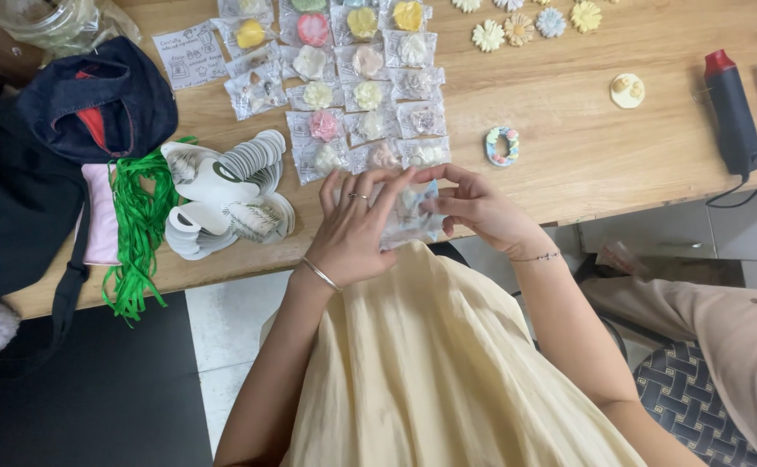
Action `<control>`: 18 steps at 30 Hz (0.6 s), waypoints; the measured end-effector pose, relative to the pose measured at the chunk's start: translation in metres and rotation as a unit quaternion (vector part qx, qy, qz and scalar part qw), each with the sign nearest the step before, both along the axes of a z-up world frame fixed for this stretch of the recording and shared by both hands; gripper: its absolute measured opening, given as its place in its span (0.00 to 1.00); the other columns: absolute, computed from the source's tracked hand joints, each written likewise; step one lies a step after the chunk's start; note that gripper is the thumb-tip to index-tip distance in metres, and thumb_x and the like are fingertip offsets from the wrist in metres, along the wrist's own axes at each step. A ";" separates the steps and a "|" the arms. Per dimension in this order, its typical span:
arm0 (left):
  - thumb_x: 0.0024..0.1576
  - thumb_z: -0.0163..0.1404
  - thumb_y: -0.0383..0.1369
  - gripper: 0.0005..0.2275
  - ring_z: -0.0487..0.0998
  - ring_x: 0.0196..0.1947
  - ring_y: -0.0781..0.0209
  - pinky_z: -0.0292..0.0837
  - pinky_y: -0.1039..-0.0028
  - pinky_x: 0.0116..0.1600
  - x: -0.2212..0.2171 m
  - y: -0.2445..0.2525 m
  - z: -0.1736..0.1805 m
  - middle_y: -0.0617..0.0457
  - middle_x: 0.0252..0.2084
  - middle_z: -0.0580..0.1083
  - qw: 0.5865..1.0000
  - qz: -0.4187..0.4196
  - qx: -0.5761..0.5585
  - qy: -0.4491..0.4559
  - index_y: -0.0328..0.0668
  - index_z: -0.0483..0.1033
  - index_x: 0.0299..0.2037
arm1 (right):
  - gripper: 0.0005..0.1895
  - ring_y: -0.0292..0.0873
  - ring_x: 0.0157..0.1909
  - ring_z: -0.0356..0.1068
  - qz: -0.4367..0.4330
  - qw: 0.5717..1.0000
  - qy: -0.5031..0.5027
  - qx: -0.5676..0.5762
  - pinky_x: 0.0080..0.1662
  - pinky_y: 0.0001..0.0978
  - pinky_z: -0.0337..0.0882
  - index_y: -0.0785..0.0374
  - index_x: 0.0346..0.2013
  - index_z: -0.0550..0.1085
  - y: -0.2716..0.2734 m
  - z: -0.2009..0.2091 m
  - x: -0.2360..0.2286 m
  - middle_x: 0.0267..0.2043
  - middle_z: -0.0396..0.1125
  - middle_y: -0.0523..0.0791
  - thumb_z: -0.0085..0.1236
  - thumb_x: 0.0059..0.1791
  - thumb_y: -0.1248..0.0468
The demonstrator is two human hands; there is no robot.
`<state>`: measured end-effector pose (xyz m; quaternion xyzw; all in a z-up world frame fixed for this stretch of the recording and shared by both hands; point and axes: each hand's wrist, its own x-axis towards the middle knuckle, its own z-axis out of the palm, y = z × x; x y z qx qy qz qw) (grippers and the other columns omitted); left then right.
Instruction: The person picks up decorative flower-shaped candles and places them into small clear plastic bags, sometimes referencing a piece of paper.
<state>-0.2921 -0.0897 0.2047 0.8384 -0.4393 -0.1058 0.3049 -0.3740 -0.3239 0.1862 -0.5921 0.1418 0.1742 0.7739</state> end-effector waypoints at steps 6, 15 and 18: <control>0.34 0.65 0.33 0.52 0.59 0.67 0.44 0.35 0.41 0.72 -0.002 -0.001 -0.004 0.46 0.61 0.62 1.000 -0.029 0.006 -0.008 0.55 0.48 0.74 | 0.20 0.36 0.48 0.71 -0.060 0.996 0.014 0.060 0.42 0.30 0.72 0.63 0.61 0.68 0.010 -0.001 0.003 0.49 0.70 0.42 0.52 0.53 0.70; 0.38 0.64 0.34 0.52 0.61 0.66 0.46 0.40 0.46 0.73 -0.003 -0.011 -0.002 0.46 0.61 0.62 1.000 -0.019 -0.017 0.006 0.56 0.46 0.77 | 0.31 0.41 0.55 0.70 -0.068 0.988 -0.012 0.135 0.57 0.34 0.72 0.63 0.70 0.60 0.026 -0.013 -0.016 0.51 0.70 0.48 0.51 0.52 0.78; 0.35 0.66 0.37 0.53 0.59 0.67 0.45 0.39 0.43 0.71 0.000 -0.011 0.007 0.44 0.63 0.61 1.000 -0.014 0.001 0.012 0.57 0.47 0.74 | 0.31 0.43 0.54 0.72 -0.106 0.986 -0.016 0.132 0.55 0.36 0.75 0.64 0.67 0.61 0.029 -0.002 -0.014 0.51 0.71 0.49 0.52 0.50 0.81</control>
